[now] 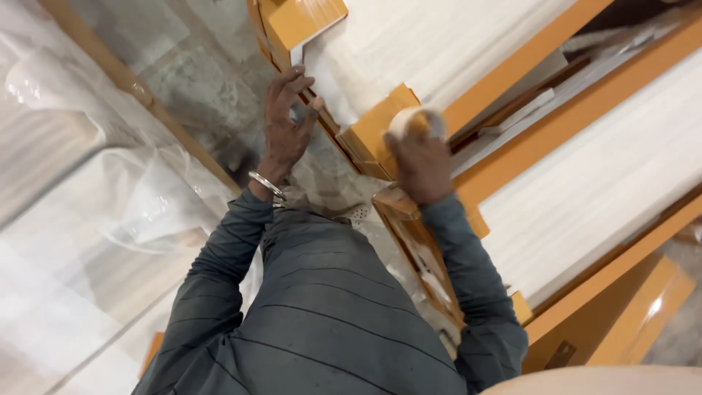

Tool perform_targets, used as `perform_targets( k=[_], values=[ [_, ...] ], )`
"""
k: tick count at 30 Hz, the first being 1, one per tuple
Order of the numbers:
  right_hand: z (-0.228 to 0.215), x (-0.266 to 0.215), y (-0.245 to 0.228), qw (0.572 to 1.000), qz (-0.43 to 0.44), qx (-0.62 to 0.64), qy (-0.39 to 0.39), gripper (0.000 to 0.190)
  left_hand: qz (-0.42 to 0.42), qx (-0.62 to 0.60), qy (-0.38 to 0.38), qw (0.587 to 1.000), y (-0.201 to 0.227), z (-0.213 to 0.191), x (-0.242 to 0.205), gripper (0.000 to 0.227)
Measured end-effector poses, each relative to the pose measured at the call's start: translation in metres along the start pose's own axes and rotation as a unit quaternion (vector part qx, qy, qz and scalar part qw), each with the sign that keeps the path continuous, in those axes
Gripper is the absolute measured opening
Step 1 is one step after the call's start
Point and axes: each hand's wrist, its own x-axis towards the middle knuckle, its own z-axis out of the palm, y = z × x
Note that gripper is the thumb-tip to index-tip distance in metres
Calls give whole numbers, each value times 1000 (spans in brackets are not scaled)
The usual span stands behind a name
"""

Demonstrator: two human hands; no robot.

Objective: Applying cardboard corners and tape to furniture panels for shipment.

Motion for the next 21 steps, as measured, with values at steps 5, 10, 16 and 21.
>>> perform_targets(
  k=[5, 10, 16, 21],
  values=[
    [-1, 23, -29, 993, 90, -47, -66, 34, 38, -21, -60, 997, -33, -8, 53, 29],
    [0, 8, -58, 968, 237, -33, 79, 26, 84, -50, -138, 985, -22, 18, 104, 28],
    [9, -70, -63, 879, 379, -101, 270, 25, 171, -85, -218, 957, -15, 107, 162, 31],
    [8, -104, -74, 807, 461, -143, 340, 28, 224, -89, -244, 939, -33, 221, 213, 33]
  ],
)
